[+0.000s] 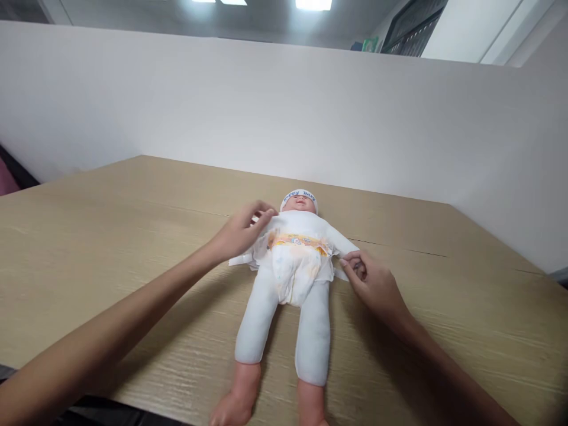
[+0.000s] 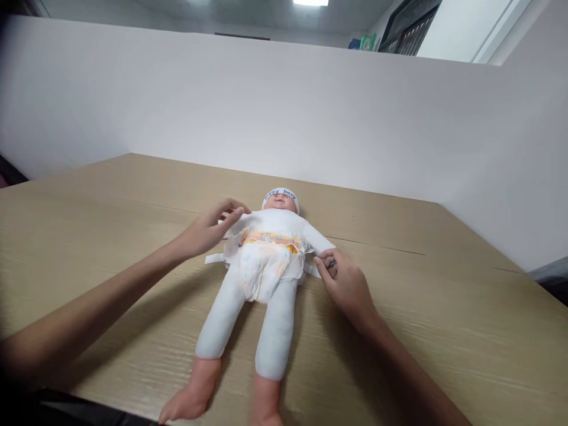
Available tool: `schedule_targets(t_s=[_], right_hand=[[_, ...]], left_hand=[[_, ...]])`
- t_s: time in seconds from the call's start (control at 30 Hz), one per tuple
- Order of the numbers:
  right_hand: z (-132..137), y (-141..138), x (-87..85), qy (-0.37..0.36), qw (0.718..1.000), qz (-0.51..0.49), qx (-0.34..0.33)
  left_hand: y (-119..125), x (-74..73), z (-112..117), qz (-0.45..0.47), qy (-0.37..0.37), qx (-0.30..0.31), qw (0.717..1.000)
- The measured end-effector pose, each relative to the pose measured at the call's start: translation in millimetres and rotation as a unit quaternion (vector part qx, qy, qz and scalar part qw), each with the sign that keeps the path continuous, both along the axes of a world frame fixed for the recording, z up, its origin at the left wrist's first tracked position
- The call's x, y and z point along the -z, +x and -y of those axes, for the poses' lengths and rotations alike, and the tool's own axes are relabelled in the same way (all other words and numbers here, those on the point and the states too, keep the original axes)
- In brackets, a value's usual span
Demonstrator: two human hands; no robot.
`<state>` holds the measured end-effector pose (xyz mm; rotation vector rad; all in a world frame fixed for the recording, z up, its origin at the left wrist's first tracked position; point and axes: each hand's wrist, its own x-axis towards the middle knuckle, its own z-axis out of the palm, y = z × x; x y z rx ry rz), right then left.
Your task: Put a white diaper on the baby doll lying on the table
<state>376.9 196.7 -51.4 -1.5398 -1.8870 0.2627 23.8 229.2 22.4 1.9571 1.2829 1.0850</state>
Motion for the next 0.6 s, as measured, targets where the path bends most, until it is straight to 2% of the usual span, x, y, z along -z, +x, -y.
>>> schedule_targets(t_s=[0.07,0.13,0.2,0.27,0.43,0.53,0.6], right_hand=[[6,5,8.5,-0.003,0.999,0.047,-0.003],[9,5,13.7,-0.014,0.997,0.07,0.007],[9,3,16.5,-0.027,0.996,0.074,0.029],[8,1,18.4,-0.045,0.995,0.069,0.054],[6,-2,20.4,-0.09,0.991,0.039,0.087],[5,2,14.1,-0.116,0.991,0.026,0.059],[4,7,5.8,-0.138,0.99,-0.018,0.018]], left_hand=[[23,-5.1,10,-0.057,0.084,0.054,0.993],[47,-5.5,14,-0.126,0.151,0.107,0.975],[69,-2.8,11,-0.188,0.183,0.138,0.955],[84,1.2,7,-0.23,0.177,0.145,0.946],[91,11.9,3,-0.266,0.173,0.125,0.94],[88,16.2,4,-0.269,0.188,0.122,0.937],[88,17.0,5,-0.271,0.19,0.122,0.936]])
